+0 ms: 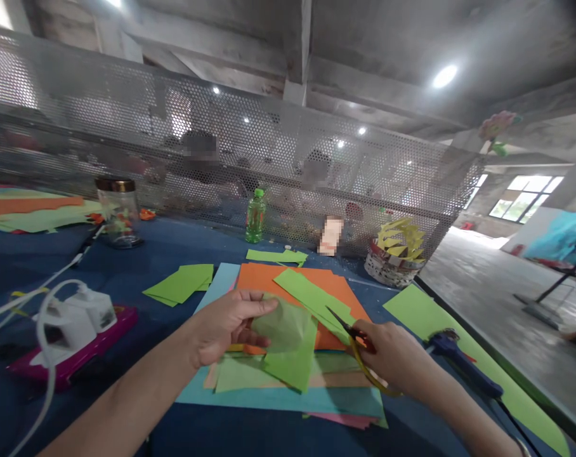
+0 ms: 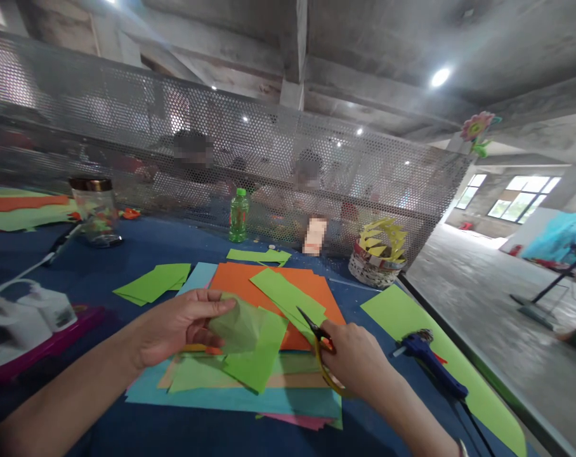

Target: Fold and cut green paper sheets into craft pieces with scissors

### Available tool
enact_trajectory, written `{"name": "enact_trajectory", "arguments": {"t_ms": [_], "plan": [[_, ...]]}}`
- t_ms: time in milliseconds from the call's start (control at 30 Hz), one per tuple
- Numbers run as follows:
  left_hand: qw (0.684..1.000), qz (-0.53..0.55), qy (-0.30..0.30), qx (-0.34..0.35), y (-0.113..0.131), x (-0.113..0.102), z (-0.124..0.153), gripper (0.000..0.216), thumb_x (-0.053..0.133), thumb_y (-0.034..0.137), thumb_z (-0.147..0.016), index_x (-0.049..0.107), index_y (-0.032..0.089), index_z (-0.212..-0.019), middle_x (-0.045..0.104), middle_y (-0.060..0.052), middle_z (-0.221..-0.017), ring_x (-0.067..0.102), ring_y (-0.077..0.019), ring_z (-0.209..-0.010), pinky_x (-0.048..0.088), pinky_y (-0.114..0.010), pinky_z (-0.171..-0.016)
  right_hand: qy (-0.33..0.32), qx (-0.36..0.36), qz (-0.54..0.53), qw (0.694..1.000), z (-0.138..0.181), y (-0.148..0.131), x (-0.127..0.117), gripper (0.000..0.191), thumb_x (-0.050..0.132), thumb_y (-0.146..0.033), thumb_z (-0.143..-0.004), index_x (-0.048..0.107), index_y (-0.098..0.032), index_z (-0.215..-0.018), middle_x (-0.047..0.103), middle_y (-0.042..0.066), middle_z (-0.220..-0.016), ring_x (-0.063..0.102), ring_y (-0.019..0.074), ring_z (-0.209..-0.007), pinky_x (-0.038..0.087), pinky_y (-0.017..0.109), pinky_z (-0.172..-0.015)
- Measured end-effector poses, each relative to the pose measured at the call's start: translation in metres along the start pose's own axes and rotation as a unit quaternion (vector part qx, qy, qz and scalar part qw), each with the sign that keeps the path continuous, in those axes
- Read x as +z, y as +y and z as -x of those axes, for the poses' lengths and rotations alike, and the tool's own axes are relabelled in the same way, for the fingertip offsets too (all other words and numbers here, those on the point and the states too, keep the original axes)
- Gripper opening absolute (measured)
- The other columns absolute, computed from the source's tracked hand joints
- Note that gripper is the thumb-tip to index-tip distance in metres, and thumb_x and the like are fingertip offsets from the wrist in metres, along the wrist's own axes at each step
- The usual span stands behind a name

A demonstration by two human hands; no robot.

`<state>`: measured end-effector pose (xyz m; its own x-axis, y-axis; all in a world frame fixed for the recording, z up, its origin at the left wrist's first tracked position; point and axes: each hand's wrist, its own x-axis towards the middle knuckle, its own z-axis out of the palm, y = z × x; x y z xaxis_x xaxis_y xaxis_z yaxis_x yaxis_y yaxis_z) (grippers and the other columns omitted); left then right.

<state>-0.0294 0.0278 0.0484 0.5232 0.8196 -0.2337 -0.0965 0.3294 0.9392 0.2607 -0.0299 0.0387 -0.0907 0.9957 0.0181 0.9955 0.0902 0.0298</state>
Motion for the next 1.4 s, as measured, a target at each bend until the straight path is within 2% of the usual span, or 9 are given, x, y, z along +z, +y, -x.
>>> {"name": "enact_trajectory", "arguments": {"t_ms": [233,400,567,700,800,867,1033,1200,1400], "plan": [[0.999,-0.032,0.039,-0.021,-0.014,0.003,-0.010,0.031,0.073,0.041,-0.073,0.070,0.014,-0.089,0.068,-0.002,-0.072,0.059,-0.0098,-0.053,0.048,-0.017,-0.042,0.002,-0.027,-0.001,1.000,0.004,0.005,-0.001,0.016,0.055,-0.028,-0.084,0.066,-0.021,-0.094,0.066,0.010,-0.094,0.064,0.0247,-0.083,0.040,0.030,-0.067],[0.996,-0.052,0.061,-0.039,-0.027,0.009,-0.016,0.035,0.073,0.045,-0.070,0.067,0.014,-0.084,0.066,-0.001,-0.067,0.057,-0.0104,-0.048,0.043,-0.019,-0.039,0.048,-0.092,-0.128,0.986,-0.007,-0.022,-0.002,0.025,0.042,-0.027,-0.096,0.062,-0.022,-0.108,0.064,0.007,-0.104,0.060,0.0211,-0.097,0.041,0.029,-0.080],[0.994,-0.077,0.069,-0.032,-0.027,0.008,-0.018,0.039,0.074,0.050,-0.067,0.068,0.016,-0.084,0.066,-0.001,-0.067,0.057,-0.0109,-0.050,0.044,-0.020,-0.044,0.030,-0.117,-0.163,0.979,-0.039,-0.043,0.017,0.046,0.065,-0.031,-0.080,0.057,-0.021,-0.124,0.060,0.012,-0.117,0.052,0.0285,-0.111,0.038,0.035,-0.089],[0.992,-0.089,0.080,-0.035,-0.024,0.007,-0.017,0.036,0.074,0.049,-0.068,0.068,0.017,-0.082,0.066,0.000,-0.068,0.056,-0.0101,-0.051,0.042,-0.020,-0.046,0.005,-0.095,-0.209,0.973,-0.050,-0.039,0.025,0.063,0.081,-0.042,-0.059,0.063,-0.018,-0.114,0.066,0.010,-0.093,0.060,0.0269,-0.083,0.041,0.032,-0.069],[0.991,-0.106,0.083,-0.026,-0.023,0.008,-0.016,0.038,0.073,0.050,-0.069,0.068,0.016,-0.085,0.064,0.000,-0.067,0.055,-0.0097,-0.051,0.041,-0.020,-0.046,0.005,-0.072,-0.268,0.961,-0.051,-0.032,0.029,0.037,0.080,-0.036,-0.060,0.067,-0.018,-0.089,0.063,0.002,-0.071,0.056,0.0183,-0.065,0.036,0.027,-0.058],[0.990,-0.115,0.074,-0.012,-0.023,0.010,-0.015,0.041,0.072,0.052,-0.069,0.067,0.015,-0.086,0.064,-0.001,-0.068,0.055,-0.0103,-0.053,0.042,-0.020,-0.047,0.027,-0.065,-0.318,0.946,-0.051,-0.030,0.031,0.018,0.073,-0.032,-0.069,0.063,-0.018,-0.074,0.059,0.000,-0.070,0.054,0.0161,-0.067,0.036,0.026,-0.059],[0.990,-0.115,0.073,0.028,-0.021,0.016,-0.011,0.038,0.071,0.050,-0.070,0.061,0.017,-0.087,0.062,0.001,-0.067,0.053,-0.0103,-0.050,0.041,-0.021,-0.047,0.031,-0.061,-0.487,0.871,-0.050,-0.037,0.029,0.025,0.053,-0.041,-0.084,0.051,-0.019,-0.074,0.057,-0.002,-0.069,0.058,0.0134,-0.064,0.046,0.025,-0.059],[0.985,-0.120,0.101,0.073,-0.019,0.014,-0.012,0.029,0.074,0.041,-0.067,0.064,0.016,-0.077,0.065,-0.002,-0.072,0.057,-0.0138,-0.061,0.041,-0.024,-0.055,0.013,-0.053,-0.612,0.789,-0.042,-0.048,0.019,0.031,0.059,-0.048,-0.081,0.049,-0.019,-0.087,0.062,-0.003,-0.065,0.060,0.0116,-0.053,0.051,0.024,-0.054],[0.988,-0.109,0.065,0.087,-0.019,0.015,-0.011,0.025,0.078,0.039,-0.063,0.069,0.017,-0.073,0.069,-0.003,-0.076,0.061,-0.0189,-0.076,0.043,-0.028,-0.075,0.023,-0.059,-0.658,0.751,-0.037,-0.054,0.013,0.031,0.068,-0.046,-0.076,0.056,-0.017,-0.083,0.062,-0.004,-0.060,0.057,0.0098,-0.048,0.048,0.022,-0.050]]}}
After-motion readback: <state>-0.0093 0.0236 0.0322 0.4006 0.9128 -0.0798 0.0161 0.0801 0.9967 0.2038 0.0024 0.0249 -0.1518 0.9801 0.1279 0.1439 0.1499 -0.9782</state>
